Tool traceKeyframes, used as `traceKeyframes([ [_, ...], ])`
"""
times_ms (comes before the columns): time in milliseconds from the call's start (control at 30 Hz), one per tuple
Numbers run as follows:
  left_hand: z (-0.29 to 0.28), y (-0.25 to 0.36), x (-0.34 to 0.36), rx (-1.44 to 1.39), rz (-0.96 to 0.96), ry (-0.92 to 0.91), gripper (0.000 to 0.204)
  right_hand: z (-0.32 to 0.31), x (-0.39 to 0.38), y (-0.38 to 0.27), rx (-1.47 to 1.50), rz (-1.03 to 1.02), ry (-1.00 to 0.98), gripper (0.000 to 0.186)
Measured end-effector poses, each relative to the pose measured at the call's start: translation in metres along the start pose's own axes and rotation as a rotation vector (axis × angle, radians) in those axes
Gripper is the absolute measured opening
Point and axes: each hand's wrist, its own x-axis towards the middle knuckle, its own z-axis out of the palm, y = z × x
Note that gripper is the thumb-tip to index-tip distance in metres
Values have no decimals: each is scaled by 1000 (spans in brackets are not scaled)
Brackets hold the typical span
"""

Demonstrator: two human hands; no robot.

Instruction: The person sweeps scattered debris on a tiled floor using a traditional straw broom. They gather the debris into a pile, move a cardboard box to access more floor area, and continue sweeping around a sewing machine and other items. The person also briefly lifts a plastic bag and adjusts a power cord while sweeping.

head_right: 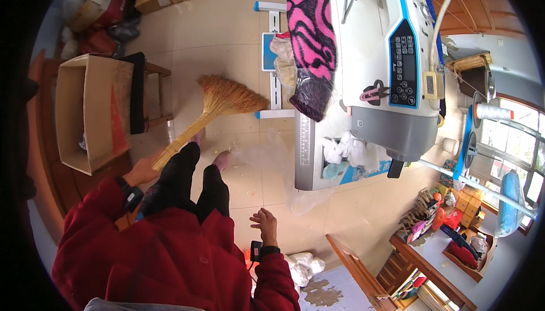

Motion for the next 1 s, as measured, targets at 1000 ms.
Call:
traceKeyframes([
  [1000, 9, -11, -83, -873, -329, -101, 71, 50, 19, 3, -31, -9, -84, 47],
])
